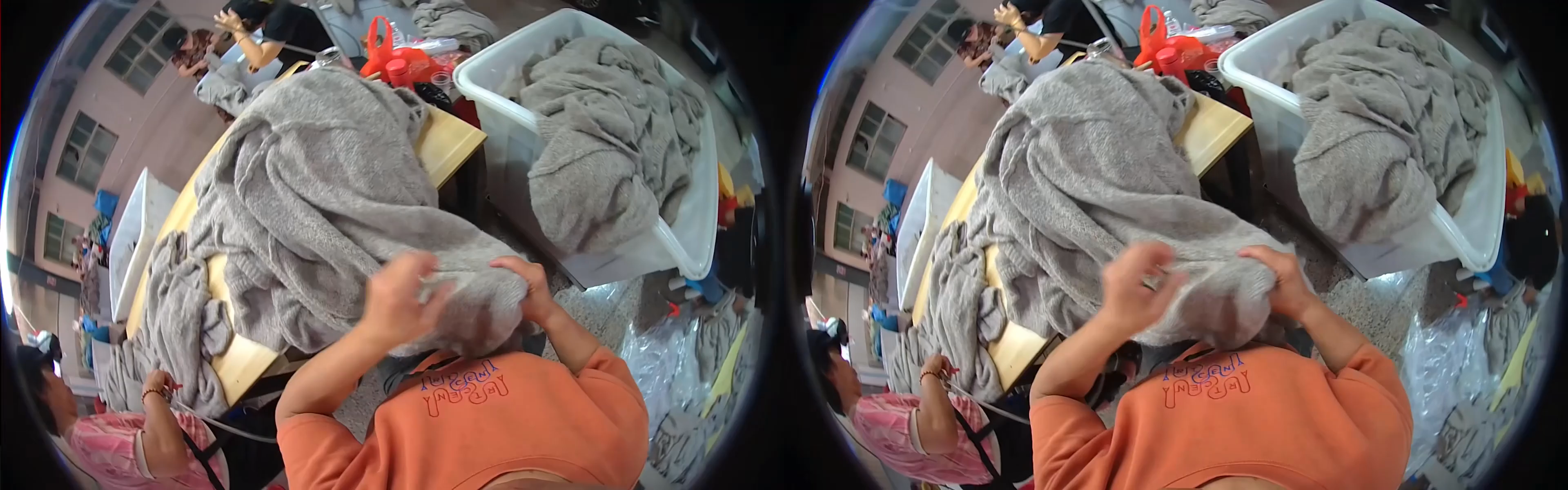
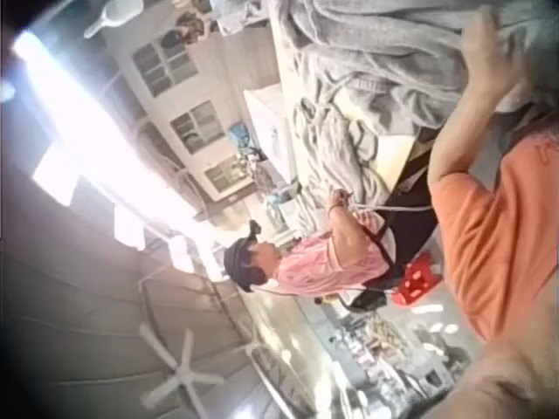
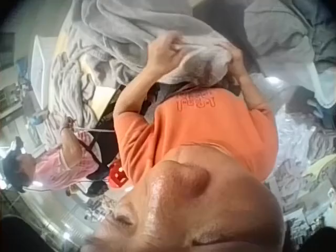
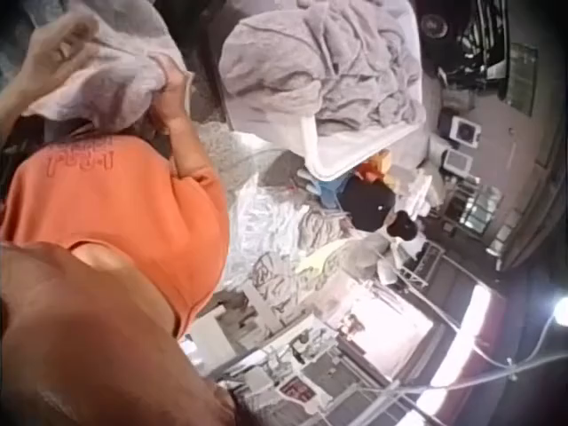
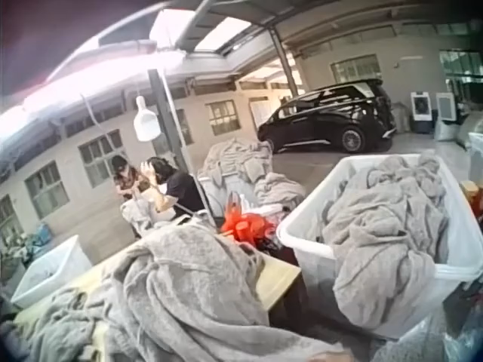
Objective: Inspecting grey blankets and picking off loose threads or debris by hand.
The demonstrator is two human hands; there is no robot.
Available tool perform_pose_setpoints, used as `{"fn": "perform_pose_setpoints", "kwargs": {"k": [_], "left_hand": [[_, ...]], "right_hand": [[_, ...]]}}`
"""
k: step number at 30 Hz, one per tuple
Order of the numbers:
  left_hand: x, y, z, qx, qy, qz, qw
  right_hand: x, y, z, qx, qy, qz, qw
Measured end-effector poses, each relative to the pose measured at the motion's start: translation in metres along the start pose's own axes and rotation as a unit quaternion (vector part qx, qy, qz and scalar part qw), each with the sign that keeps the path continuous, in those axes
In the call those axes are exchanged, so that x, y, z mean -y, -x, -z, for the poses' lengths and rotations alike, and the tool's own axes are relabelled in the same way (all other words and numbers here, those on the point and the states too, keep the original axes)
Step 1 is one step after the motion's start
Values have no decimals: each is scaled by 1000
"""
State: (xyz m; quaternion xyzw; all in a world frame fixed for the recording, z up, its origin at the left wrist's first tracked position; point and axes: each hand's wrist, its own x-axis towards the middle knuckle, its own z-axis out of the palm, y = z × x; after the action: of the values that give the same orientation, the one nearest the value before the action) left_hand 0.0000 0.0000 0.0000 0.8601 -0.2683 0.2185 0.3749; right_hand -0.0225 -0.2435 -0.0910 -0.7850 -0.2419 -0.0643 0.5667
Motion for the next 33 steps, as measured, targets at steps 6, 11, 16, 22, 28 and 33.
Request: {"fn": "perform_pose_setpoints", "kwargs": {"k": [6, 11, 16, 22, 28, 33], "left_hand": [[151, 17, 84, -348, -307, 253, 849], [190, -5, 143, -293, 121, 555, 769], [183, -37, 139, -221, 79, 461, 855], [210, -38, 131, -199, -87, 451, 866], [127, -116, 146, -315, 297, 124, 893], [-71, -110, 21, 151, 90, -374, 911]], "right_hand": [[-29, 13, -16, -56, -95, -103, 989], [-12, -5, -31, 34, -45, -73, 996], [-9, -4, -38, 64, -19, -66, 996], [-7, 4, -30, 69, -20, -69, 995], [-15, 12, -37, 90, -18, -60, 994], [-7, 19, -47, 110, -69, -80, 988]]}}
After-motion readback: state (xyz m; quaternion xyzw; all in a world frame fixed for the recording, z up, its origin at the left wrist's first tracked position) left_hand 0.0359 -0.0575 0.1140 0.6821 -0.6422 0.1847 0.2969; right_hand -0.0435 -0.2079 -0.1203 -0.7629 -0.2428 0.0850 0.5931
